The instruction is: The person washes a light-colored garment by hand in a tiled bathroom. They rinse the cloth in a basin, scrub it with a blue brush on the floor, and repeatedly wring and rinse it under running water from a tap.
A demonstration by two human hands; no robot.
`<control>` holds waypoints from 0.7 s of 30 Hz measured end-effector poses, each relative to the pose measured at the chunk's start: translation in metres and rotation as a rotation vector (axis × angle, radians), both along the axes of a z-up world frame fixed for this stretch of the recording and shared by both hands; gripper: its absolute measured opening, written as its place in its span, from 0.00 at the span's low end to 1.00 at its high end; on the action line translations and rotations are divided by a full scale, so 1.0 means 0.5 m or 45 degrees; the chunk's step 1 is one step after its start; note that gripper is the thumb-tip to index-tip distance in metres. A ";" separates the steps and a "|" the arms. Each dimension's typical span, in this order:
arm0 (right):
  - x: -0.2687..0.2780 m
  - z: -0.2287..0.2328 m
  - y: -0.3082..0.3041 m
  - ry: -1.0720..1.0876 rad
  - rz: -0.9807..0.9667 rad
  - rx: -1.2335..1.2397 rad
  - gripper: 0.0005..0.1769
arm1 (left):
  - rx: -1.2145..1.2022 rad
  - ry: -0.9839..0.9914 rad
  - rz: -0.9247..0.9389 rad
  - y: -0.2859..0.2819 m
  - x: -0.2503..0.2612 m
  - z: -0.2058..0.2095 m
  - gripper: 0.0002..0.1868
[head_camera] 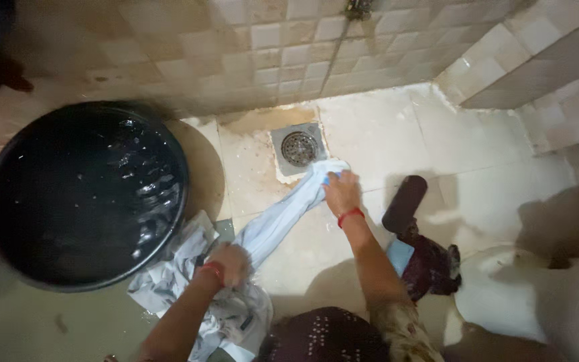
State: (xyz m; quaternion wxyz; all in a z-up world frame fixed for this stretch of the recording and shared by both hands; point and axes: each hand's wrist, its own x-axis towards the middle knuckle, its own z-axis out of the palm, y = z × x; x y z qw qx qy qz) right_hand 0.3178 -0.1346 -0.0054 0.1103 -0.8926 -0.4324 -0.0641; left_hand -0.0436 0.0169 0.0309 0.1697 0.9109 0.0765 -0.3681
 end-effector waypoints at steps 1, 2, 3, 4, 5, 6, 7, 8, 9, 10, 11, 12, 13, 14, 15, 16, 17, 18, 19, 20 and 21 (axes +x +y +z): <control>-0.015 0.025 -0.038 -0.025 -0.053 -0.015 0.15 | -0.252 -0.099 0.469 0.006 -0.004 -0.009 0.18; -0.035 0.052 -0.084 -0.026 -0.100 -0.035 0.16 | -0.506 -0.191 0.943 0.007 -0.009 -0.020 0.20; -0.053 0.083 -0.137 -0.022 -0.188 -0.054 0.17 | -0.757 -0.281 1.417 0.011 -0.012 -0.037 0.22; -0.073 0.109 -0.185 -0.016 -0.289 -0.083 0.18 | -0.476 -0.544 1.260 0.020 -0.021 -0.056 0.21; -0.080 0.137 -0.233 -0.014 -0.399 -0.121 0.19 | -0.186 -0.789 1.089 0.028 -0.024 -0.081 0.21; -0.082 0.159 -0.265 -0.013 -0.501 -0.153 0.20 | -0.059 -0.834 1.068 0.031 -0.022 -0.109 0.21; -0.077 0.178 -0.293 -0.026 -0.586 -0.185 0.21 | 0.068 -0.876 1.041 0.028 -0.014 -0.140 0.21; -0.065 0.189 -0.307 -0.061 -0.620 -0.182 0.22 | 0.086 -0.663 1.044 0.027 0.002 -0.173 0.19; -0.048 0.191 -0.311 -0.092 -0.636 -0.156 0.23 | 0.101 -0.449 1.041 0.026 0.016 -0.203 0.18; -0.030 0.183 -0.307 -0.131 -0.640 -0.112 0.27 | 0.114 -0.237 1.026 0.034 0.030 -0.227 0.18; -0.010 0.169 -0.298 -0.014 -0.686 -0.133 0.30 | 0.107 -0.377 1.104 0.047 0.038 -0.241 0.18; 0.016 0.149 -0.280 0.096 -0.730 -0.148 0.33 | 0.101 -0.529 1.180 0.064 0.054 -0.247 0.18; 0.042 0.128 -0.265 0.207 -0.773 -0.163 0.36 | 0.094 -0.681 1.254 0.079 0.067 -0.243 0.18; 0.055 0.102 -0.252 0.225 -0.825 -0.198 0.38 | 0.127 -0.811 1.290 0.094 0.071 -0.230 0.16; 0.077 0.080 -0.240 0.242 -0.877 -0.234 0.41 | 0.160 -0.941 1.322 0.107 0.076 -0.208 0.15; 0.105 0.066 -0.232 0.253 -0.918 -0.277 0.44 | 0.193 -1.069 1.367 0.107 0.080 -0.183 0.14; 0.128 0.059 -0.221 0.405 -1.025 -0.264 0.45 | 0.159 -0.914 1.219 0.093 0.086 -0.153 0.13; 0.140 0.063 -0.209 0.558 -1.137 -0.246 0.46 | 0.125 -0.764 1.064 0.071 0.102 -0.120 0.13; 0.139 0.072 -0.193 0.712 -1.248 -0.227 0.48 | 0.090 -0.614 0.908 0.046 0.118 -0.088 0.14; 0.116 0.081 -0.175 0.627 -1.075 -0.057 0.44 | 0.083 -0.601 0.676 0.008 0.126 -0.061 0.22; 0.079 0.095 -0.151 0.539 -0.901 0.109 0.41 | 0.075 -0.579 0.443 -0.031 0.129 -0.041 0.33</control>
